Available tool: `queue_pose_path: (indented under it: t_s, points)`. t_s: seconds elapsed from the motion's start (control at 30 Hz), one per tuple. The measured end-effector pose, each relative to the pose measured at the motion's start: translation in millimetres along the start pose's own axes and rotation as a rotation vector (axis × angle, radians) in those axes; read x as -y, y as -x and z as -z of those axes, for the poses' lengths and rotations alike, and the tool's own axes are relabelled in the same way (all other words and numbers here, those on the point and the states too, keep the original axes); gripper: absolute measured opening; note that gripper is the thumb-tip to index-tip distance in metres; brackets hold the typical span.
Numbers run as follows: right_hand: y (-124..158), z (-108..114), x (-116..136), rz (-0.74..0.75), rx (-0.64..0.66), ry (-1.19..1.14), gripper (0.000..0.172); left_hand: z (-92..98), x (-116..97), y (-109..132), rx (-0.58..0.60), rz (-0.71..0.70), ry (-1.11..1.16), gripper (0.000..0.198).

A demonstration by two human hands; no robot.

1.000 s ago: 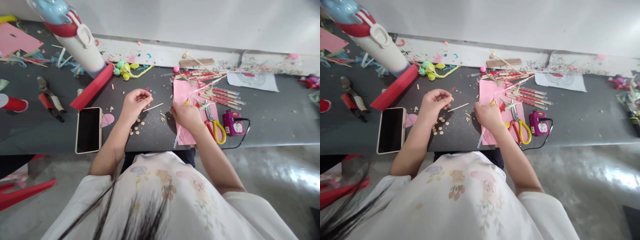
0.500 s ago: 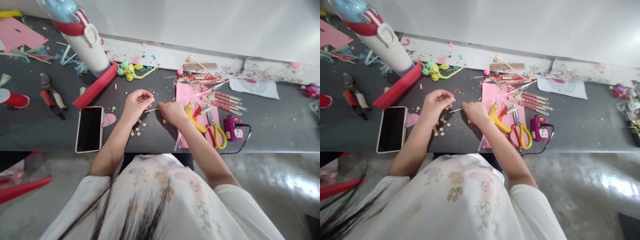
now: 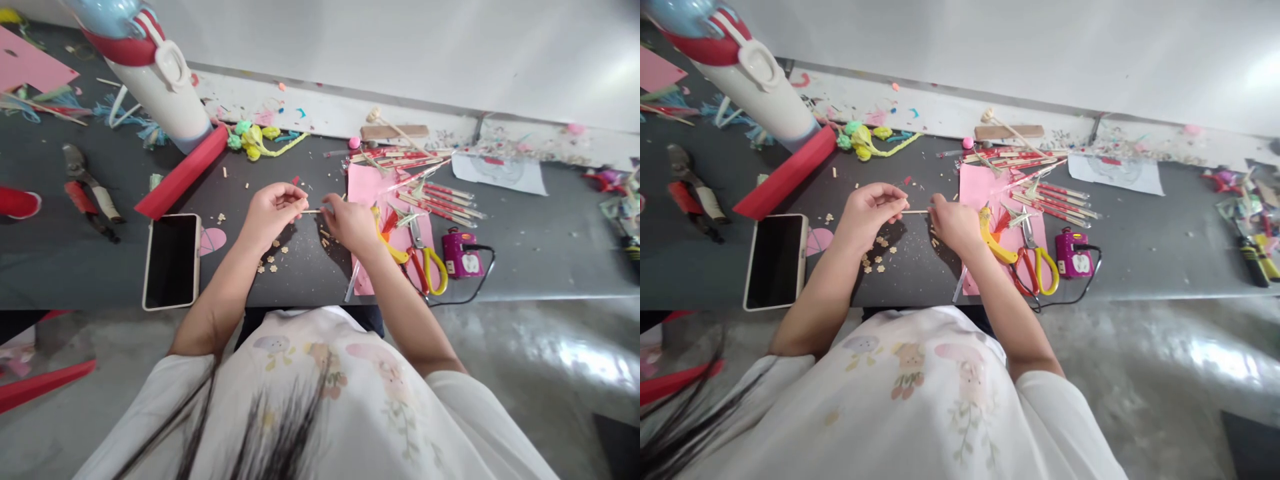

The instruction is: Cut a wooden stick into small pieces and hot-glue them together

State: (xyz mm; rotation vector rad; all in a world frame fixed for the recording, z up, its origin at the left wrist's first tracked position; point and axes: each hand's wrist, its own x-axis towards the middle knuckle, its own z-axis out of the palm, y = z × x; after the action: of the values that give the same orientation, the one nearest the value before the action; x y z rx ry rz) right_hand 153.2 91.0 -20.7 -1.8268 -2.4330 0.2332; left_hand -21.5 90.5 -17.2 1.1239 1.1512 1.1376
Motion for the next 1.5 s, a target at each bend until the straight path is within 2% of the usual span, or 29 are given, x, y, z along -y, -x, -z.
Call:
queue_pose_path:
  t_s: [0.17, 0.3, 0.63, 0.9, 1.1, 1.2, 1.5]
  points:
    - [20.7, 8.2, -5.9, -0.009, -0.169, -0.636, 0.026, -5.6, -2.9, 5.7, 0.102, 0.032, -0.017, 0.031]
    - [34.6, 16.6, -1.7, 0.046, -0.175, -0.818, 0.025, -9.5, -6.7, 10.8, 0.184, 0.038, -0.045, 0.036]
    - [46.1, 21.3, 0.9, 0.081, -0.158, -0.912, 0.025, -8.5, -8.4, 17.2, 0.298, -0.021, -0.045, 0.038]
    - [49.7, 22.9, 0.2, 0.08, -0.157, -1.021, 0.021, -8.3, -14.5, 20.9, 0.308, 0.016, -0.025, 0.041]
    - [52.3, 21.8, 3.0, 0.083, -0.19, -1.072, 0.019, -8.1, -14.4, 21.5, 0.329, 0.02, 0.01, 0.029]
    - [53.0, 20.5, 3.7, 0.103, -0.224, -1.041, 0.018, -7.8, -12.8, 20.9, 0.339, 0.031, -0.013, 0.024]
    - [54.2, 17.3, 5.8, 0.125, -0.308, -0.892, 0.016, -10.1, -13.7, 21.0, 0.32, 0.019, -0.064, 0.024]
